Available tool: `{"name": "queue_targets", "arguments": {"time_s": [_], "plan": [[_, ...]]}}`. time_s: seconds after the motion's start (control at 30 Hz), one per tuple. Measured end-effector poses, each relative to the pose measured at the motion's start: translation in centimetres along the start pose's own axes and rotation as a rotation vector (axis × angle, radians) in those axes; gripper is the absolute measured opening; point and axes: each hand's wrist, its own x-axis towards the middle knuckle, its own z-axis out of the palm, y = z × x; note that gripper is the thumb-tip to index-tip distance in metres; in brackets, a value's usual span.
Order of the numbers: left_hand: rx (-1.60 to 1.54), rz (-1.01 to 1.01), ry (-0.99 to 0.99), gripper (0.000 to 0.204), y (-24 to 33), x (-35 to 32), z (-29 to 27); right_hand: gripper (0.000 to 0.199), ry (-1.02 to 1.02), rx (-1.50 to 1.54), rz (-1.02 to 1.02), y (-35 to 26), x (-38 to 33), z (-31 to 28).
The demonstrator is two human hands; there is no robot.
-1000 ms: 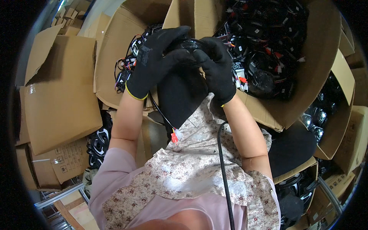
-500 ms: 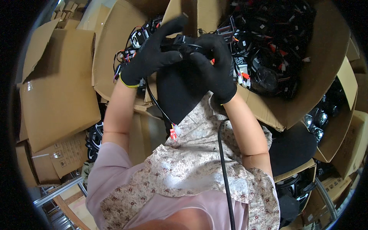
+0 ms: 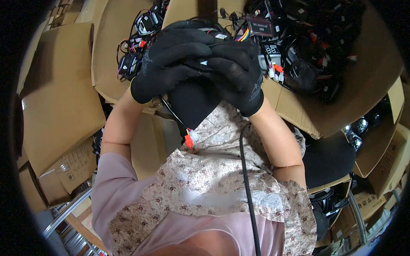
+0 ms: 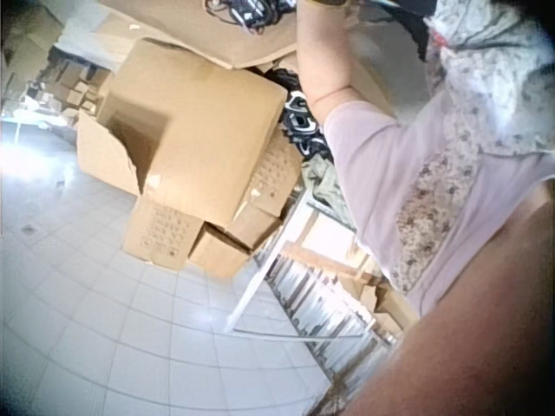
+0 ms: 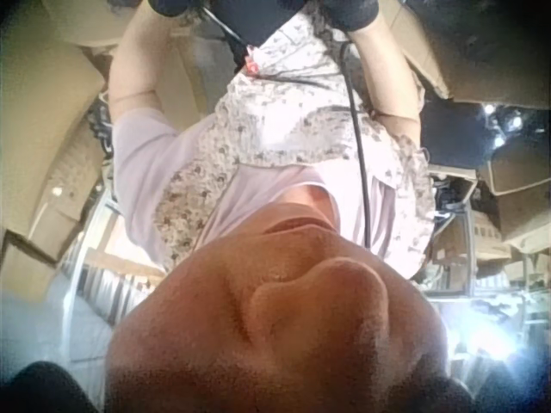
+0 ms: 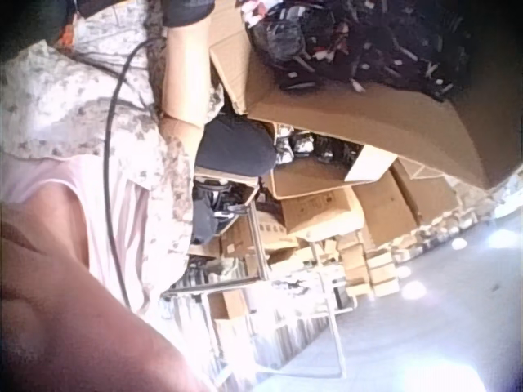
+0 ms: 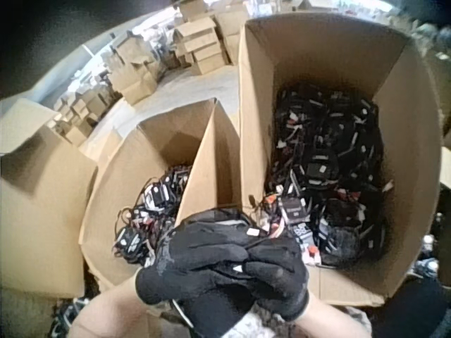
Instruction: Sorting and inspecting electronic devices and their wiring from large cardboard boxes on a warehouse floor.
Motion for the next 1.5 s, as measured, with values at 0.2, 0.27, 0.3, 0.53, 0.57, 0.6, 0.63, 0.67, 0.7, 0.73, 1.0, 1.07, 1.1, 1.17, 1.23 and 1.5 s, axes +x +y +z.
{"name": "queue_targets", "arguments": {"time_s": [0.2, 0.27, 0.3, 0.53, 0.57, 0.6, 0.63, 0.67, 0.7, 0.73, 1.0, 1.07, 1.1, 1.17, 1.23, 1.5], "plan": [[-0.012, 0.011, 0.04, 0.04, 0.8, 0.0, 0.0, 0.05, 0.119, -0.028, 0.09, 0.0, 0.8, 0.2], [-0.76, -0.583, 0.338, 0.046, 2.3, -0.6, 1.2, 0.066, 0.324, -0.076, 0.3, 0.6, 0.0, 0.2], [-0.747, -0.565, 0.328, 0.046, 1.9, -0.5, 1.2, 0.063, 0.395, 0.009, 0.412, 0.9, -0.5, 0.6], [-0.485, -0.507, 0.502, 0.069, 0.8, 1.3, 0.7, 0.052, 0.342, 0.68, 0.856, -0.5, 2.2, 2.2], [-0.481, -0.503, 0.499, 0.069, 0.6, 1.8, -0.2, 0.052, 0.347, 0.683, 0.852, -0.5, 2.3, 2.2], [-0.06, -0.324, 0.334, 0.064, 0.5, 2.3, -1.6, 0.053, 0.319, 0.625, 0.791, -0.4, 2.1, 2.1], [0.356, -0.14, 0.158, 0.06, 0.8, 3.0, -2.8, 0.054, 0.29, 0.572, 0.731, -0.3, 2.0, 2.1], [0.326, -0.149, 0.043, 0.046, 1.7, 4.2, -3.3, 0.056, 0.271, 0.513, 0.711, -0.2, 1.9, 1.9], [0.327, -0.149, 0.041, 0.046, 1.7, 4.6, -3.1, 0.056, 0.272, 0.515, 0.711, -0.1, 1.9, 2.0], [0.093, -0.26, 0.007, 0.042, 1.5, 5.0, -2.8, 0.057, 0.272, 0.479, 0.683, -0.2, 1.8, 2.0], [-0.137, -0.414, 0.107, 0.026, 0.5, 4.6, -1.1, 0.051, 0.28, 0.338, 0.571, 0.4, 1.8, 2.3], [-0.204, -0.449, 0.132, 0.025, 0.6, 4.7, -0.9, 0.049, 0.255, 0.234, 0.493, 0.7, 1.9, 2.4], [-0.267, -0.484, 0.159, 0.024, 0.6, 4.6, -0.9, 0.049, 0.255, 0.233, 0.496, 0.6, 1.8, 2.4], [-0.321, -0.515, 0.138, 0.023, 0.8, 4.9, -1.4, 0.044, 0.284, 0.367, 0.541, 0.4, 1.9, 2.5], [-0.372, -0.551, 0.117, 0.022, 0.9, 5.3, -1.8, 0.042, 0.271, 0.292, 0.502, 0.7, 2.0, 2.1], [-0.337, -0.557, 0.116, 0.02, 1.0, 5.1, -0.7, 0.038, 0.382, 0.274, 0.521, 0.1, 1.8, 2.6]]}}
